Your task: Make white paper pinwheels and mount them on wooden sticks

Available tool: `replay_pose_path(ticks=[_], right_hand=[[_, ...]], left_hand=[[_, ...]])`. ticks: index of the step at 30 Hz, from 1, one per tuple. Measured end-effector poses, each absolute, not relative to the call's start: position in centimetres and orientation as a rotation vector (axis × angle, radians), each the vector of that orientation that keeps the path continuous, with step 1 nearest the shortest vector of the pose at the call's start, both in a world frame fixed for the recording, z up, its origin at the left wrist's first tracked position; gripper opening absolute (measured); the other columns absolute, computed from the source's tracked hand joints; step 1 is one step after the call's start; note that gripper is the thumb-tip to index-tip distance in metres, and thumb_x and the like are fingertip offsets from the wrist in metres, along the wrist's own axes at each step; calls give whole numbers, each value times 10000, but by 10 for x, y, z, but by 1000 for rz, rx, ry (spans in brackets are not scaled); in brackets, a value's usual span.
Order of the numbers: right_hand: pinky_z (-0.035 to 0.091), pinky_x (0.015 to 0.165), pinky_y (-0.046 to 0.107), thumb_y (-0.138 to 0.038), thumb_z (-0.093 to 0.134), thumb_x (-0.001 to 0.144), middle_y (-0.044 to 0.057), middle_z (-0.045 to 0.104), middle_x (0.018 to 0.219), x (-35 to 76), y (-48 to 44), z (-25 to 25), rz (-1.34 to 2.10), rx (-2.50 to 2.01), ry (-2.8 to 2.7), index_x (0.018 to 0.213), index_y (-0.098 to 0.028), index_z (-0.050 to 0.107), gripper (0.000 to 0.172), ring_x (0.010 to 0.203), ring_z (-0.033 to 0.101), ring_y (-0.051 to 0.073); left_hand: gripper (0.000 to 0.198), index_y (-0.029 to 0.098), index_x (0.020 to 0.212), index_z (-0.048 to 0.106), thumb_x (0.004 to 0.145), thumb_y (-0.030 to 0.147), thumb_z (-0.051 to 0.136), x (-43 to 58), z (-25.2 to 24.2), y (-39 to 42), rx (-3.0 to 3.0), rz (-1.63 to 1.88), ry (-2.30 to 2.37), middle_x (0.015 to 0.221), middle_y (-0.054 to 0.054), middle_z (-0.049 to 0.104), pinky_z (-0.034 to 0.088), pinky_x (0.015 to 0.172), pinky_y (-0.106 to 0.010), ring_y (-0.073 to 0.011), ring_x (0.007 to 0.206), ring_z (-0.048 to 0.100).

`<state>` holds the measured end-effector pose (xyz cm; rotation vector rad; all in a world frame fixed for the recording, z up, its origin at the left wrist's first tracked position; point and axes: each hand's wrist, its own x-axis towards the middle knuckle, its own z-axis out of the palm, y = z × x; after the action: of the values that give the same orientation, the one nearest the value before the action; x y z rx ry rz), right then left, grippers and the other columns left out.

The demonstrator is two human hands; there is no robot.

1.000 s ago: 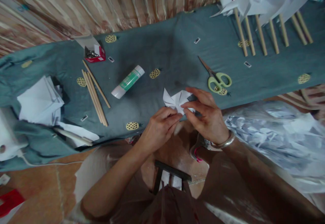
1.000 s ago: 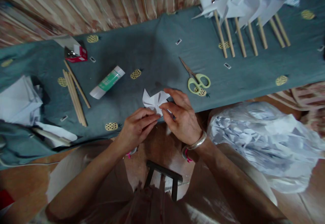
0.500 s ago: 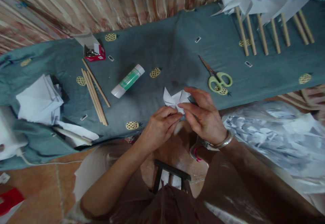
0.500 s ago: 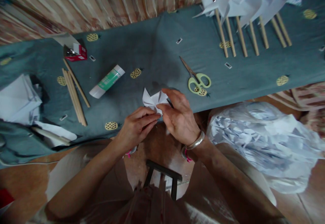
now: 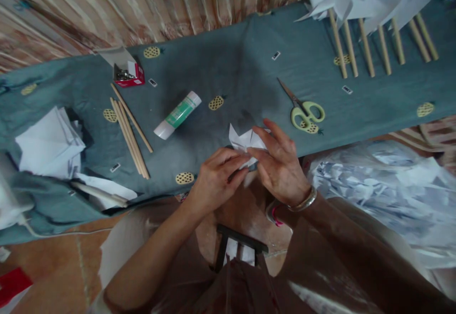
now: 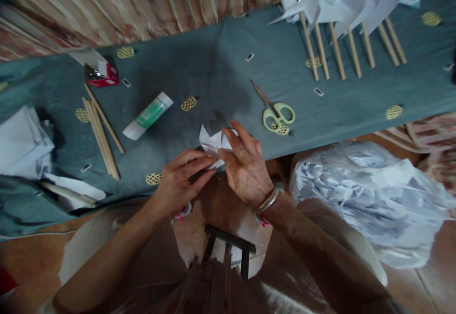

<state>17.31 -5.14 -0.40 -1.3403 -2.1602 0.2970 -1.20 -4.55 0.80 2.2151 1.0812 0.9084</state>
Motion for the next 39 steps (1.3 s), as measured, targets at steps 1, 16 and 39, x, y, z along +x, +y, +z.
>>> replay_pose_path(ticks=[1, 16, 39], right_hand=[[412, 1011, 526, -117, 456, 879, 102, 543, 1393, 173, -51, -4, 278, -1337, -2170, 987, -222, 657, 251, 1415, 345, 306], [384, 1043, 534, -161, 563, 800, 104, 551, 1404, 174, -46, 0, 194, -1300, -2205, 917, -196, 692, 178, 1410, 355, 338], [357, 1073, 543, -251, 547, 882, 137, 486, 1445, 155, -50, 14, 51, -1202, -2137, 1066, -195, 650, 218, 1440, 295, 312]], left_hand=[[177, 171, 1049, 670, 882, 178, 611, -15, 9, -45, 2192, 927, 1105, 919, -54, 666, 563, 761, -286, -150, 871, 646], [177, 159, 994, 714, 861, 205, 606, -40, 4, -36, 1843, 952, 1324, 883, -50, 724, 538, 724, -237, -130, 790, 668], [384, 146, 912, 710, 599, 318, 852, -3, 21, -37, 429, 1093, 889, 861, -39, 750, 527, 763, -271, -145, 758, 681]])
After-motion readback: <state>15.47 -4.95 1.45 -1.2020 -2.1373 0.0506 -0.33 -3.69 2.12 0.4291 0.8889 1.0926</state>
